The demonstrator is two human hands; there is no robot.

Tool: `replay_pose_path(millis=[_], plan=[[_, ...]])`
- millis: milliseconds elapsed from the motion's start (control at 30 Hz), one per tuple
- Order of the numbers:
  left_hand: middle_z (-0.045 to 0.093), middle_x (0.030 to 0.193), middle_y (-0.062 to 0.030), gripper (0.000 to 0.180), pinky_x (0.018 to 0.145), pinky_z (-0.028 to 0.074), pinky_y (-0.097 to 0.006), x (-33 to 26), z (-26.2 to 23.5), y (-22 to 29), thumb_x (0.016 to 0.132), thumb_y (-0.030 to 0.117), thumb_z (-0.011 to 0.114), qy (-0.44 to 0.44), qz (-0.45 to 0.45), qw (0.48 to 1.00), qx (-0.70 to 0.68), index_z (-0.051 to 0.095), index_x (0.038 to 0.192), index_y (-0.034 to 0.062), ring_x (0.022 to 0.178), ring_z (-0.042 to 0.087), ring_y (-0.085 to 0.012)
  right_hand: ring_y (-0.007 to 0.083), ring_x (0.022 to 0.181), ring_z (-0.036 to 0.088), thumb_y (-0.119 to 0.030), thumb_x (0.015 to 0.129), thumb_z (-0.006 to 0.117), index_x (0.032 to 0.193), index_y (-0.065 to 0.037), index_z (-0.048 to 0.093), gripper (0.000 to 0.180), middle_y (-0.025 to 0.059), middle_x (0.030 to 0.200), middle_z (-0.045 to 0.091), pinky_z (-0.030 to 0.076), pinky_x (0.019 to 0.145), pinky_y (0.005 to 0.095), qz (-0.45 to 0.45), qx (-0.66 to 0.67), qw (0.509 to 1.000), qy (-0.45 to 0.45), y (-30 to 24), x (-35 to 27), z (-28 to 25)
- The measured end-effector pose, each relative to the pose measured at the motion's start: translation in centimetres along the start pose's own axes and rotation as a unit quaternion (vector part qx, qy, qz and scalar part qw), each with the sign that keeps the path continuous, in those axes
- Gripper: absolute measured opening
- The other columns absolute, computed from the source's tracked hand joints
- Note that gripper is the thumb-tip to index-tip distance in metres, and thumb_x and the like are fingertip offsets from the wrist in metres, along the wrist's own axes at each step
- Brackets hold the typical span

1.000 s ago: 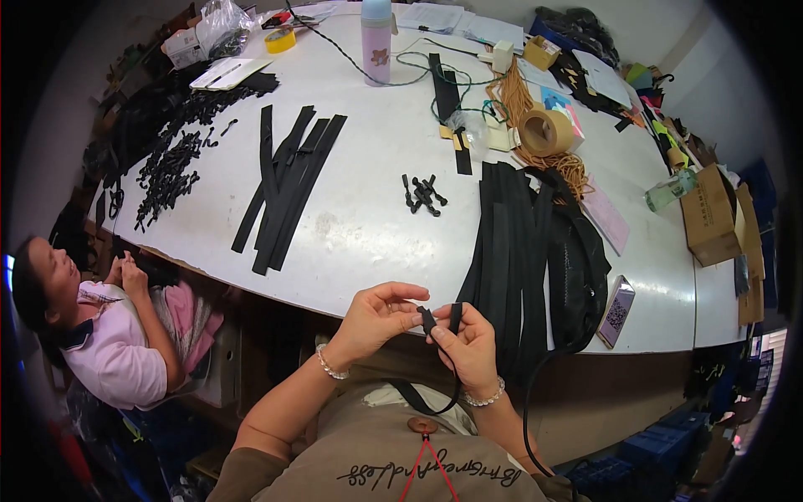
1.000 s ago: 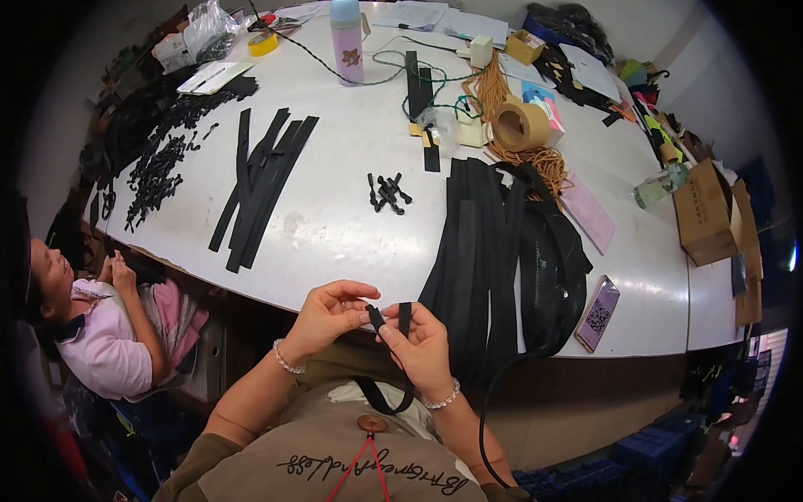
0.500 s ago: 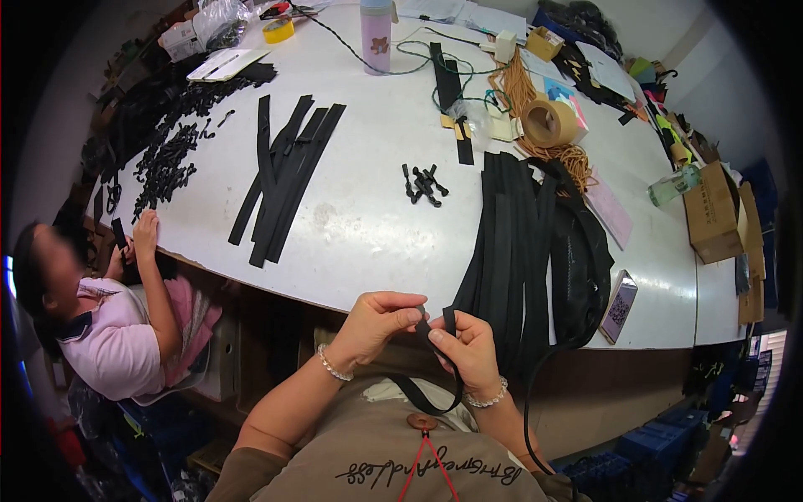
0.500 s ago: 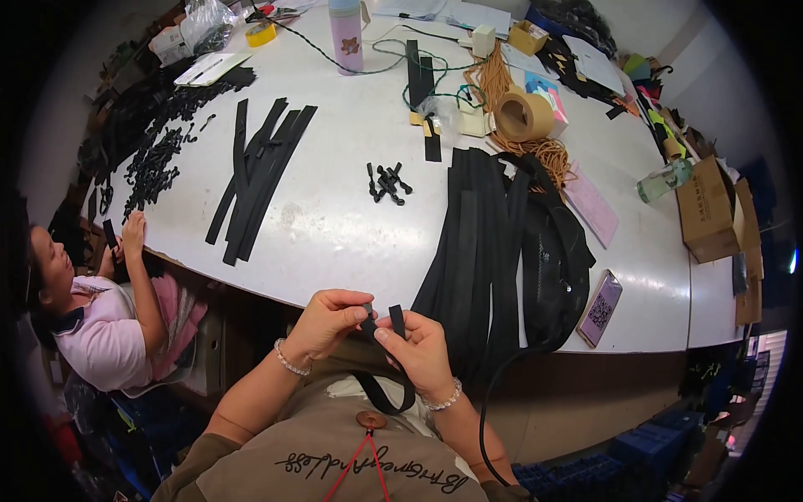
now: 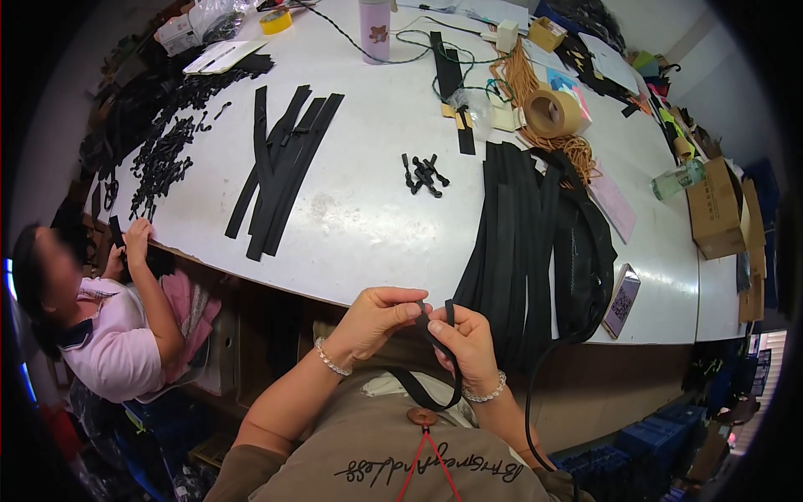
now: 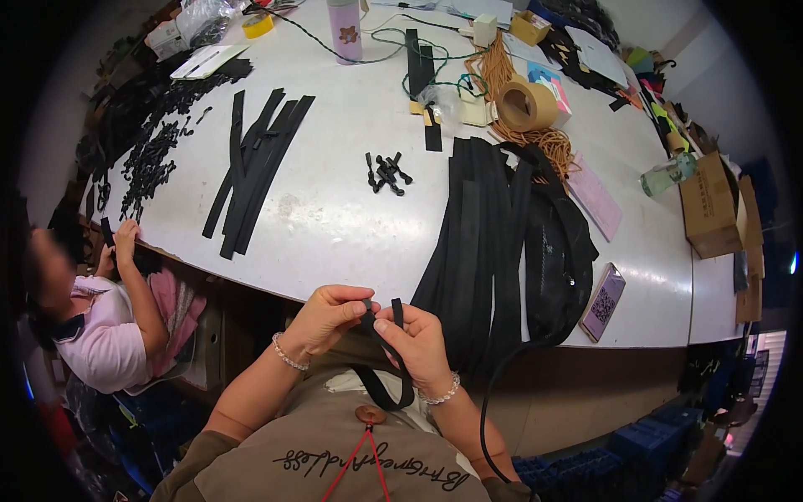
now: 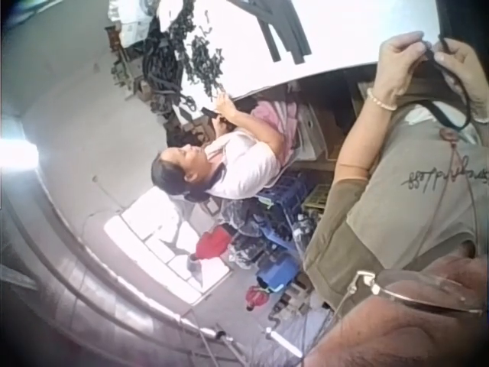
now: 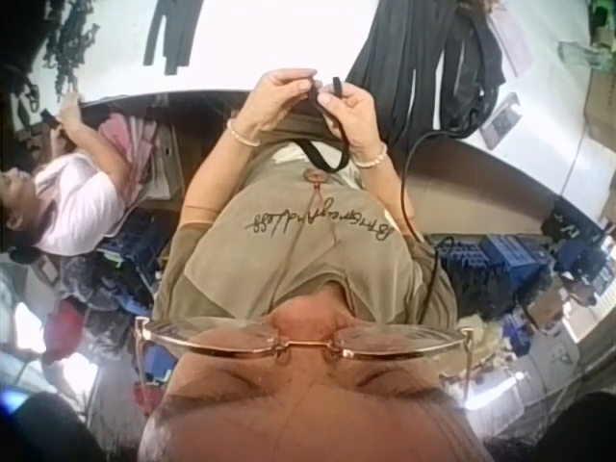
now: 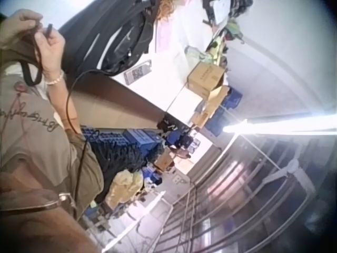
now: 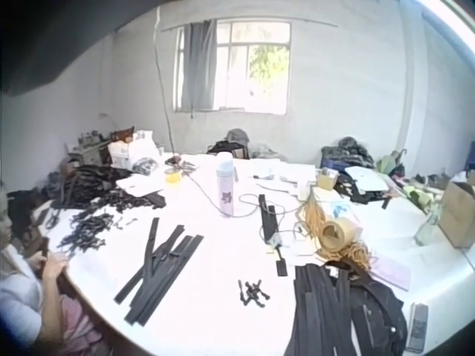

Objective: Assembling plastic clips onto fabric straps by hand at a workbench.

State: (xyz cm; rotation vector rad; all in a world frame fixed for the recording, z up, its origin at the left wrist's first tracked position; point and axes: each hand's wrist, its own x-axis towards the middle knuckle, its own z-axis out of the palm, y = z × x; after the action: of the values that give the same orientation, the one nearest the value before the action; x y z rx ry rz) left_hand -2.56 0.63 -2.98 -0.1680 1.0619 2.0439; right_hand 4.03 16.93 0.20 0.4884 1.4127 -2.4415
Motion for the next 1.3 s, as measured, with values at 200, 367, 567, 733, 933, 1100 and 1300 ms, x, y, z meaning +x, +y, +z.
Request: replay_pose_path(millis=[200, 367, 567, 733, 933, 1100, 1300], plan=[[0.061, 0.105, -0.011, 0.032, 0.082, 0.049, -0.023, 0.1, 0.8, -0.2, 0.091, 0.013, 0.053, 0.012, 0.017, 0.999, -0.047, 0.052, 0.119, -0.0019, 0.098, 0.058, -0.0145, -0.0001, 0.042, 0.039, -0.008, 0.086, 0.057, 0.099, 0.001, 0.062, 0.016, -0.0047, 0.061, 0.053, 0.027, 0.037, 0.0157, 0.005, -0.016, 1.0, 0.012, 0.4, 0.2, -0.2], [0.06, 0.104, -0.011, 0.032, 0.083, 0.048, -0.023, 0.2, 1.0, -0.4, 0.091, 0.012, 0.052, 0.003, 0.025, 0.998, -0.054, 0.051, 0.12, -0.0023, 0.097, 0.058, -0.014, -0.0002, 0.042, 0.038, -0.008, 0.087, 0.057, 0.1, 0.001, 0.062, 0.017, -0.0053, 0.06, 0.053, 0.027, 0.037, 0.0156, 0.004, -0.015, 1.0, 0.022, 0.8, 0.5, -0.1], [0.061, 0.104, -0.0115, 0.027, 0.084, 0.048, -0.024, 0.2, 0.9, -1.2, 0.09, 0.009, 0.053, 0.037, 0.045, 0.997, -0.059, 0.054, 0.115, -0.0004, 0.096, 0.058, -0.0148, -0.0002, 0.042, 0.038, -0.009, 0.087, 0.058, 0.1, 0.001, 0.062, 0.017, -0.005, 0.06, 0.053, 0.027, 0.037, 0.0159, 0.0, -0.01, 0.999, 0.031, 1.2, 0.7, 0.0], [0.061, 0.103, -0.0112, 0.024, 0.083, 0.048, -0.023, 0.6, 0.6, -2.4, 0.09, 0.007, 0.052, 0.054, 0.058, 0.993, -0.088, 0.056, 0.112, 0.0002, 0.098, 0.058, -0.0146, 0.0012, 0.041, 0.04, -0.011, 0.087, 0.059, 0.095, 0.0, 0.061, 0.014, -0.004, 0.059, 0.052, 0.028, 0.036, 0.0165, 0.002, 0.005, 0.999, 0.039, 1.5, 0.9, 0.1], [0.062, 0.104, -0.0114, 0.02, 0.085, 0.048, -0.027, 0.7, 1.1, -2.7, 0.089, 0.006, 0.054, 0.031, 0.076, 0.99, -0.11, 0.057, 0.108, 0.001, 0.097, 0.058, -0.0153, 0.0045, 0.039, 0.042, -0.011, 0.085, 0.06, 0.084, 0.0, 0.059, 0.011, -0.0006, 0.057, 0.051, 0.031, 0.035, 0.018, 0.011, 0.054, 0.998, 0.04, 1.6, 1.2, -0.2], [0.063, 0.099, -0.0109, 0.017, 0.082, 0.05, -0.027, 0.7, 0.9, -2.5, 0.088, 0.005, 0.054, 0.016, 0.099, 0.992, -0.082, 0.057, 0.104, 0.0009, 0.095, 0.06, -0.0168, 0.0043, 0.039, 0.042, -0.009, 0.085, 0.058, 0.083, 0.0, 0.058, 0.008, -0.0011, 0.057, 0.051, 0.031, 0.035, 0.0188, -0.017, 0.045, 0.999, 0.022, 1.7, 1.3, -0.4], [0.063, 0.097, -0.009, 0.015, 0.08, 0.051, -0.026, 0.8, 0.7, -1.9, 0.088, 0.006, 0.056, -0.007, 0.091, 0.993, -0.071, 0.058, 0.102, 0.0027, 0.095, 0.061, -0.0166, 0.0015, 0.058, 0.049, -0.003, 0.081, 0.061, 0.079, -0.001, 0.059, 0.004, -0.0023, 0.068, 0.057, 0.037, 0.051, 0.0156, -0.067, -0.02, 0.996, 0.051, 1.2, 1.1, 0.0]])
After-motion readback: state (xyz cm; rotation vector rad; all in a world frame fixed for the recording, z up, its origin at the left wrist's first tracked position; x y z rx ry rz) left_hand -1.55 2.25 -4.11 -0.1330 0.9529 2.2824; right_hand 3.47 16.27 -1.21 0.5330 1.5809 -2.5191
